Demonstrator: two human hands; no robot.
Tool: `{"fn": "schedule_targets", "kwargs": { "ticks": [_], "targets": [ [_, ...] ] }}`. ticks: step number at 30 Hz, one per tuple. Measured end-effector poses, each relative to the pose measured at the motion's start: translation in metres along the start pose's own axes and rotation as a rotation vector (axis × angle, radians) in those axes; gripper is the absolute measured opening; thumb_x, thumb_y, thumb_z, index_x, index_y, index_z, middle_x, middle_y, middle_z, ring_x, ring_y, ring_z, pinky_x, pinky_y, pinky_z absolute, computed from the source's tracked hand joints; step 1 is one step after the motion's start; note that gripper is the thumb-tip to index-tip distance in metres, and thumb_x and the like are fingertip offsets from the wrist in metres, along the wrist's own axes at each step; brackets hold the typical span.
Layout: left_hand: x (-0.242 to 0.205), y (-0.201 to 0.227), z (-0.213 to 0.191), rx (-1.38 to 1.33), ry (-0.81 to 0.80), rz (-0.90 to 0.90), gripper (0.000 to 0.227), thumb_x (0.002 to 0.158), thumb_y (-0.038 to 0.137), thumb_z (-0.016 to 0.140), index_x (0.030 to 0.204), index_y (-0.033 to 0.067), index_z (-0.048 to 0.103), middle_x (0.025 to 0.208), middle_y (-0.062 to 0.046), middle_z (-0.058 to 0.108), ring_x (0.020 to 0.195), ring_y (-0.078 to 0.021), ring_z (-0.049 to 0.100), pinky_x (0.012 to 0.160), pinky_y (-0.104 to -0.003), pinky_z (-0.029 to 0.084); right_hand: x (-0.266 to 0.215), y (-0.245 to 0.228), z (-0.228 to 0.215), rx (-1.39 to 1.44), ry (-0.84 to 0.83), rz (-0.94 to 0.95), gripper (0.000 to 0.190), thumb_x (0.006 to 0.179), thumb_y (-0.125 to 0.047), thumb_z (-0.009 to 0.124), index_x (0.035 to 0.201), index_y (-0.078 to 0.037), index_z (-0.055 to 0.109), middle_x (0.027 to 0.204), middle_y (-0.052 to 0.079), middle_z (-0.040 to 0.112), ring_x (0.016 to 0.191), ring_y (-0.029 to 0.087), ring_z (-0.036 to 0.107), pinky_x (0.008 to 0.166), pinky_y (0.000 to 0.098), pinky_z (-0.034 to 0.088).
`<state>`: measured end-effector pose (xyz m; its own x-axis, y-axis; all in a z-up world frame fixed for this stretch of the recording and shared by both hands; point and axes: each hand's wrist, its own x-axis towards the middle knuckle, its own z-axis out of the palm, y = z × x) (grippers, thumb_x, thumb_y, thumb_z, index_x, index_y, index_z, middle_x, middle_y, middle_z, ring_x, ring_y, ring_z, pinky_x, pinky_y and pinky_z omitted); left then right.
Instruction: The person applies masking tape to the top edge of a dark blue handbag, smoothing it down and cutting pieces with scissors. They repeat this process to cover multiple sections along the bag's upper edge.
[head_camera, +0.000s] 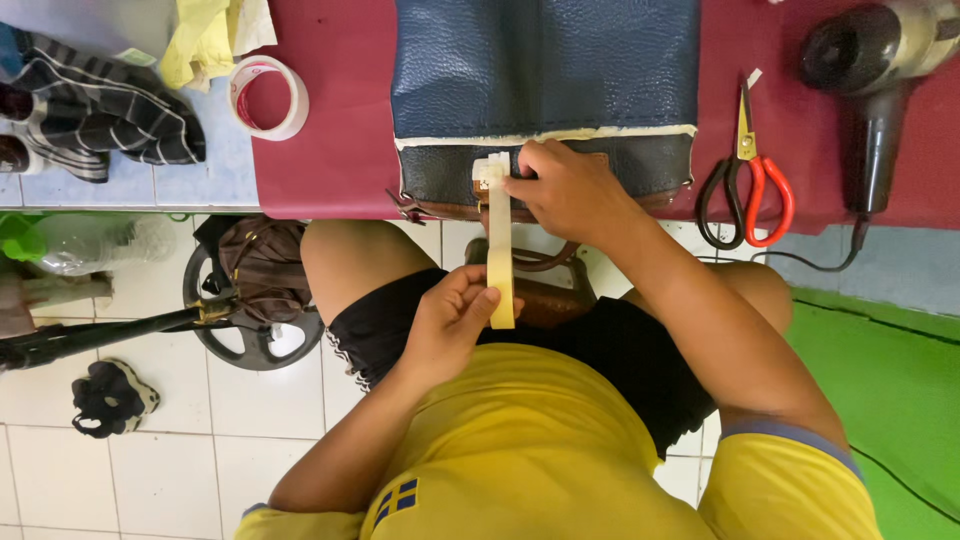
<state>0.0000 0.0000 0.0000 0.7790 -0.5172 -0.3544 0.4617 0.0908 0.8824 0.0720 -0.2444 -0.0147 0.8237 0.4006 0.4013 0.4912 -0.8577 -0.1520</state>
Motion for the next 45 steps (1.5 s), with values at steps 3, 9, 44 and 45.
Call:
{"fn": "schedule_targets", "kwargs": {
  "ticks": [3,9,44,45],
  "targets": [
    [0.003,-0.003,-0.001,-0.042,-0.002,-0.016,0.033,0.105,0.007,0.055,0.132,-0.0096,0.056,0.099,-0.021,0.076,0.089,-0.0230,0.075,0.081,-0.040,0.065,-0.001,0.003,0.001,0.054,-0.009,-0.043,0.019,0.098,-0.014,0.055,0.086,-0.025,0.065,0.094,-0.003,0.046,0.085,0.021,0.057,0.057,0.0320,0.050],
    [0.006,-0.005,0.002,0.031,-0.024,-0.001,0.031,0.103,0.011,0.060,0.129,-0.0058,0.059,0.087,-0.010,0.074,0.078,-0.0088,0.067,0.072,-0.026,0.061,0.004,0.003,-0.004,0.062,-0.051,-0.041,0.016,0.096,-0.017,0.059,0.086,-0.026,0.067,0.095,-0.003,0.050,0.087,0.021,0.062,0.061,0.0324,0.052],
    [0.013,-0.005,-0.002,-0.049,-0.012,-0.086,0.033,0.103,0.012,0.061,0.130,-0.0063,0.058,0.090,-0.013,0.075,0.077,-0.0152,0.071,0.072,-0.030,0.062,-0.006,0.022,0.015,0.329,-0.224,0.053,0.024,0.097,-0.007,0.056,0.095,-0.021,0.076,0.111,-0.002,0.060,0.105,0.026,0.063,0.084,0.0400,0.054],
    [0.014,-0.011,-0.004,-0.069,0.001,-0.091,0.034,0.103,0.011,0.060,0.131,-0.0075,0.058,0.095,-0.019,0.076,0.082,-0.0209,0.074,0.076,-0.037,0.065,-0.004,0.023,0.015,0.409,-0.266,0.094,0.023,0.095,-0.006,0.057,0.095,-0.021,0.076,0.109,0.000,0.060,0.106,0.028,0.064,0.087,0.0425,0.055]
  ]
}}
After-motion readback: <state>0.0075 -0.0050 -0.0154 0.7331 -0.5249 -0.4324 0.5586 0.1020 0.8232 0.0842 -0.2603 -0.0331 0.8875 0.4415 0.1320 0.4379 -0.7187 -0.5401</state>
